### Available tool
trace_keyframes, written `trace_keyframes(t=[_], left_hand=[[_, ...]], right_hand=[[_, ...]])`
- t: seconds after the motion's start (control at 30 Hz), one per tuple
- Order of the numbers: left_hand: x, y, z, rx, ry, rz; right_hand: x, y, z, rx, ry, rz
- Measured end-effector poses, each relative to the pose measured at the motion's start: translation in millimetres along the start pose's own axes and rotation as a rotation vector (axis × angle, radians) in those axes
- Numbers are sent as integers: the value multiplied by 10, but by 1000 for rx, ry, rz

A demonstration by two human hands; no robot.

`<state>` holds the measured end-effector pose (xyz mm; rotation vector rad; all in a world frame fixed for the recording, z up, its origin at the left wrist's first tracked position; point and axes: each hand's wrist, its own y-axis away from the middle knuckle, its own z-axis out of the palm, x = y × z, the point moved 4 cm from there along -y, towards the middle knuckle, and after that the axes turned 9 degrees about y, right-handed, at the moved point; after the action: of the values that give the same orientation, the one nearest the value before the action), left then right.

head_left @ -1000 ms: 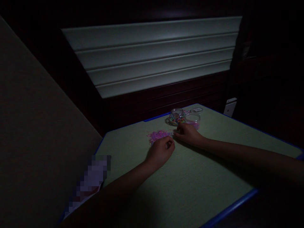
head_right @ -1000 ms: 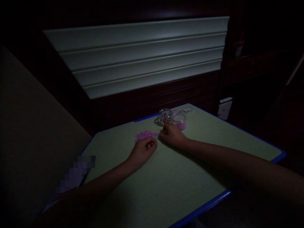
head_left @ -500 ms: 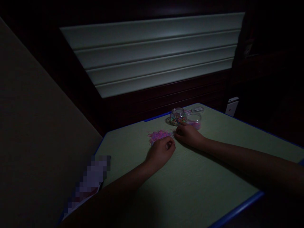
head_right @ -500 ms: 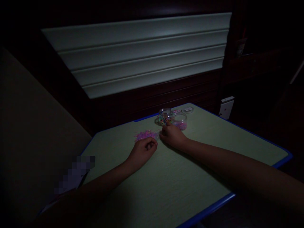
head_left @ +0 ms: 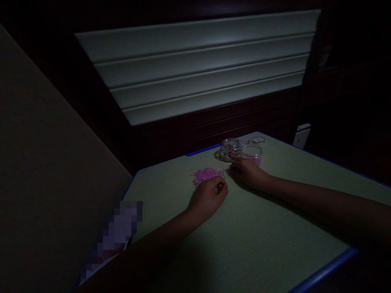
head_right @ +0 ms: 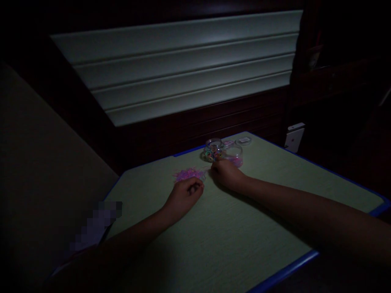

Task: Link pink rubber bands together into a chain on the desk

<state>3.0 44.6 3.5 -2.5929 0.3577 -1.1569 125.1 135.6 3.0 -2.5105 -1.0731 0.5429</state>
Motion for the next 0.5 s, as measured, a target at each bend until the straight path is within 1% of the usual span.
trace_keyframes(t=[0.17,0.27,0.5], left_hand=[[4,0,-9,5,0,-1],[-11,-5,-6,3,17,-8],[-50,-7,-1,15,109,-30]], right_hand=[[9,1,-10,-9,3,-18],[18,0,-18,5,-5,4],[-17,25,-42,30,-107,56]])
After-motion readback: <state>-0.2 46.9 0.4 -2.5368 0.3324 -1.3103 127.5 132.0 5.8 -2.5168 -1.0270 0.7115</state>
